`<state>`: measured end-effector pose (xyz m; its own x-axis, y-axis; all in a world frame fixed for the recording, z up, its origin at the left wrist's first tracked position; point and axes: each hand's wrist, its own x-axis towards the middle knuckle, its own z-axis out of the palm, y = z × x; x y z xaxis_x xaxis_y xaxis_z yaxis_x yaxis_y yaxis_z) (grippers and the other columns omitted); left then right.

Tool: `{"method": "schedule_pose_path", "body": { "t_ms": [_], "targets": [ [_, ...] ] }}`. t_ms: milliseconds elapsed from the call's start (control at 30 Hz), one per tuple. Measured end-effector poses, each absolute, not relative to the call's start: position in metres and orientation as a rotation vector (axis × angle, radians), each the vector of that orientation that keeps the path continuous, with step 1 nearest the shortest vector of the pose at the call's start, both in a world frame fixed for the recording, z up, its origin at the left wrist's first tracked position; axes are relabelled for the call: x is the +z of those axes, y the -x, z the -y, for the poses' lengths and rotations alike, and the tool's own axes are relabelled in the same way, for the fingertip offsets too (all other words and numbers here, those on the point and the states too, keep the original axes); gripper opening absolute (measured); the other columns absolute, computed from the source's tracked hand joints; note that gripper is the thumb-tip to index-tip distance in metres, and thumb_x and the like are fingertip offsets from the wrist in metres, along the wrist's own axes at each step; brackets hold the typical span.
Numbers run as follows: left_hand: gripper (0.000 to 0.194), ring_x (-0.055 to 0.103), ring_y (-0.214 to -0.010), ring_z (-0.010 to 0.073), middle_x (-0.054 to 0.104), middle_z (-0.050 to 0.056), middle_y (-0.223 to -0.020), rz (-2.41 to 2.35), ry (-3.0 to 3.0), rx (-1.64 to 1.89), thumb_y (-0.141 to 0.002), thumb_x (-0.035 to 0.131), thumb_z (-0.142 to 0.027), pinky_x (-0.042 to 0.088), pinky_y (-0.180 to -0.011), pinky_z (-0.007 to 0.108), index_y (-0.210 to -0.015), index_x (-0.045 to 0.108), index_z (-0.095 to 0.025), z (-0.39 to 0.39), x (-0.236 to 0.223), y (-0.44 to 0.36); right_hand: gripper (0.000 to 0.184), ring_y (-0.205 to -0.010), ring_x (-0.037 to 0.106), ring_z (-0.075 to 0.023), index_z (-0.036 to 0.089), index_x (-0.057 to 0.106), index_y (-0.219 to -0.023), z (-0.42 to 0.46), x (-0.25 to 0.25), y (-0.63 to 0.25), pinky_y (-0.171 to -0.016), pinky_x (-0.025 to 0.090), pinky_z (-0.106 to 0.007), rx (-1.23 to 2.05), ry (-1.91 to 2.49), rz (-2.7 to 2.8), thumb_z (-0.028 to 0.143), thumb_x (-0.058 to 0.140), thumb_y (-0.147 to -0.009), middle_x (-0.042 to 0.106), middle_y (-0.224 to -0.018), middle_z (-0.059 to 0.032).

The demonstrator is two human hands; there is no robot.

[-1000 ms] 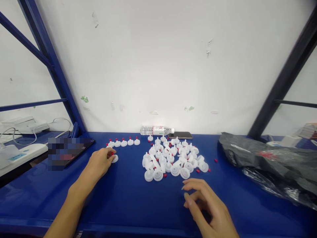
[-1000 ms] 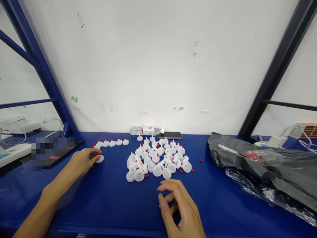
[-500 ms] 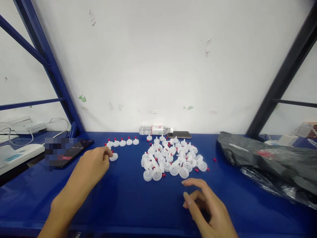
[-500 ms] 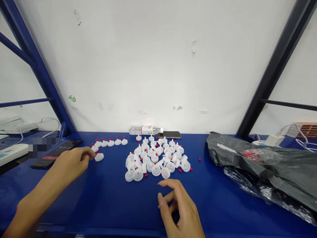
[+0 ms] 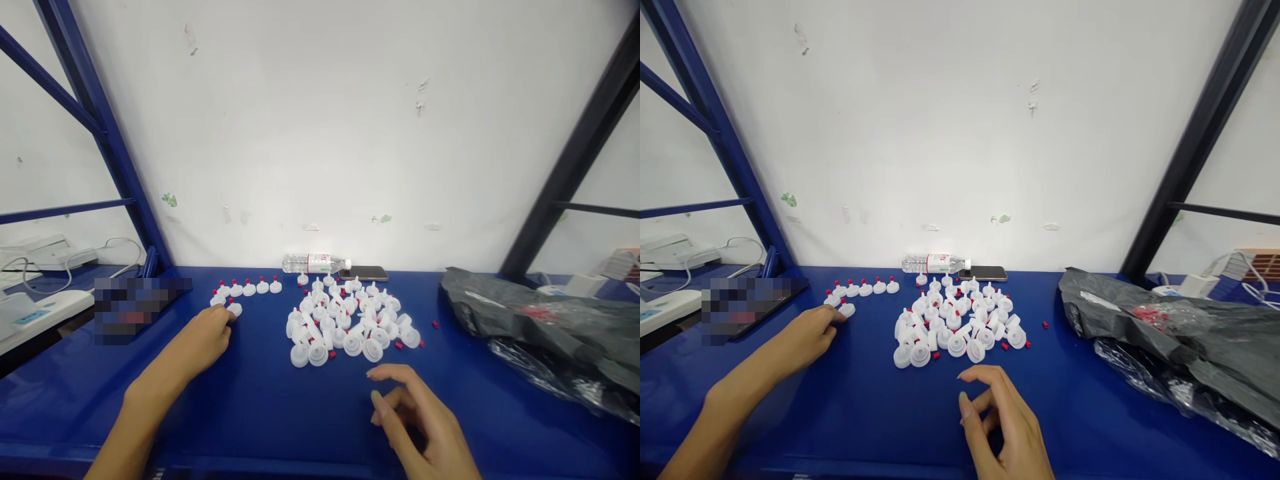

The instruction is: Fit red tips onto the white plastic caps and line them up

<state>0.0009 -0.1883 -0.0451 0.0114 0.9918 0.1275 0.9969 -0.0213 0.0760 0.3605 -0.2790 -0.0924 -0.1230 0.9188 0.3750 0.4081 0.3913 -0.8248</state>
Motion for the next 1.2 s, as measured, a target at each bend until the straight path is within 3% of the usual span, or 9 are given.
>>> {"method": "schedule_pose_path", "body": {
  "t_ms": [167, 400, 700, 933, 1100, 1200],
  "targets": [
    [0.051, 0.063, -0.119, 0.0315, 0.068, 0.02, -0.123, 2.164, 2.222, -0.201, -0.084, 0.038, -0.012, 0.044, -0.107, 0.042, -0.124, 0.069, -0.009, 0.186, -0.045, -0.001, 0.025, -0.06, 0.066, -0.0154, 0.028, 0.061, -0.113, 0.279, -0.095, -0.361, -0.054, 0.053, -0.02, 0.693, 1.21, 1.714, 0.047, 0.053, -0.099, 0.066, -0.07, 0.0014],
    [0.055, 0.063, -0.114, 0.0274, 0.066, 0.015, -0.121, 2.142, 2.225, -0.13, -0.091, 0.035, -0.011, 0.045, -0.104, 0.039, -0.139, 0.061, -0.015, 0.187, -0.046, -0.009, 0.023, -0.057, 0.064, -0.014, 0.028, 0.061, -0.112, 0.279, -0.095, -0.362, -0.056, 0.053, -0.019, 0.671, 1.188, 1.731, 0.045, 0.052, -0.1, 0.066, -0.069, 0.0019],
    [0.056, 0.059, -0.117, 0.0427, 0.056, 0.027, -0.132, 2.268, 2.038, 0.103, -0.094, 0.029, -0.012, 0.049, -0.093, 0.056, -0.145, 0.05, -0.001, 0.189, -0.05, -0.01, 0.026, -0.061, 0.067, -0.0158, 0.029, 0.059, -0.114, 0.278, -0.096, -0.362, -0.055, 0.054, -0.02, 0.712, 1.219, 1.727, 0.048, 0.052, -0.099, 0.066, -0.069, 0.0014],
    [0.062, 0.059, -0.119, 0.0376, 0.053, 0.02, -0.14, 2.294, 2.02, 0.136, -0.095, 0.03, -0.012, 0.049, -0.094, 0.052, -0.157, 0.037, -0.018, 0.193, -0.044, -0.019, 0.024, -0.058, 0.067, -0.016, 0.028, 0.06, -0.114, 0.278, -0.095, -0.361, -0.054, 0.053, -0.02, 0.692, 1.204, 1.711, 0.046, 0.055, -0.098, 0.067, -0.067, 0.0018],
    [0.06, 0.055, -0.125, 0.0415, 0.052, 0.026, -0.138, 2.335, 1.981, 0.164, -0.094, 0.031, -0.011, 0.048, -0.095, 0.056, -0.154, 0.04, -0.008, 0.194, -0.044, -0.018, 0.019, -0.06, 0.067, -0.0143, 0.029, 0.061, -0.112, 0.278, -0.093, -0.361, -0.057, 0.054, -0.019, 0.664, 1.152, 1.717, 0.042, 0.055, -0.099, 0.067, -0.067, 0.0026],
    [0.059, 0.057, -0.122, 0.04, 0.054, 0.025, -0.137, 2.328, 1.997, 0.14, -0.095, 0.028, -0.012, 0.049, -0.093, 0.055, -0.152, 0.042, -0.008, 0.195, -0.043, -0.018, 0.018, -0.062, 0.068, -0.014, 0.028, 0.061, -0.111, 0.279, -0.092, -0.361, -0.057, 0.055, -0.018, 0.659, 1.125, 1.714, 0.039, 0.055, -0.099, 0.069, -0.074, 0.0008]
  ]
}}
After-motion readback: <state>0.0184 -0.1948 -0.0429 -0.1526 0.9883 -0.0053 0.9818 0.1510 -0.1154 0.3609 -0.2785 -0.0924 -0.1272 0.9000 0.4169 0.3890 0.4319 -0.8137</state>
